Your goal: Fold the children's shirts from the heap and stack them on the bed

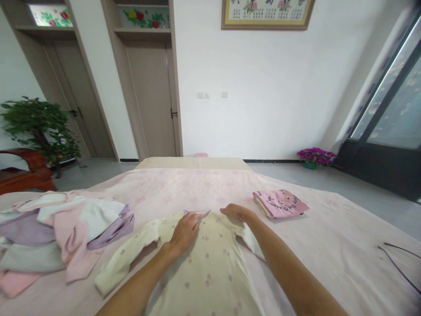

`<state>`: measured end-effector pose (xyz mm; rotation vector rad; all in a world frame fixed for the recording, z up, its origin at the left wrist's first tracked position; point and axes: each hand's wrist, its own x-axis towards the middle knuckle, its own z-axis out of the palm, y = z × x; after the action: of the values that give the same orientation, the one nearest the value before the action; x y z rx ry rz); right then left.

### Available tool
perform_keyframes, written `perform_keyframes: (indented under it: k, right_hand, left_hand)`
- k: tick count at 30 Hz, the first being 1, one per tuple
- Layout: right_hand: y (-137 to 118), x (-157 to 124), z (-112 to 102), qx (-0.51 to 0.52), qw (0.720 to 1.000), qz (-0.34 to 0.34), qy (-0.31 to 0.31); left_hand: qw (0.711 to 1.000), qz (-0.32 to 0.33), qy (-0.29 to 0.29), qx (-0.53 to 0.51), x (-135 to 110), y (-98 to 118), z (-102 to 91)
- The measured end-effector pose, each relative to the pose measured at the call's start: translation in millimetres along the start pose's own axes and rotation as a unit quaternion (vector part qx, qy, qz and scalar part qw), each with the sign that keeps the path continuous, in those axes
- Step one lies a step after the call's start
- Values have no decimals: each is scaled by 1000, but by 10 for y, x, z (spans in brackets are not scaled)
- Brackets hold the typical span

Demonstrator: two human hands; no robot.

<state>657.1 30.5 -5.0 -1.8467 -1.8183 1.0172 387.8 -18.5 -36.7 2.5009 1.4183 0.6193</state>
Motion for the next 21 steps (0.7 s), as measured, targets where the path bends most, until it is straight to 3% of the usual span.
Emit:
perform_keyframes:
  k: [5,8,12,14,21]
  right_hand:
    - [-158,95,200,13,997,-11,-71]
    - [-176,139,179,12,999,-33,-39]
    - [-83,182,52,-19,997,-41,60]
    - [13,153,-38,-33,996,-27,72]
    - [446,-326,-442,-43,998,34,-32]
  left_hand:
    - [999,37,11,0,-10,-92,242]
    - [998,66,-1,23,-10,-129,272]
    - [994,94,-25,48,-12,-86,251]
    - [993,88,-49,56,-16,-59,233]
    - [992,44,-87,86,37,60,237]
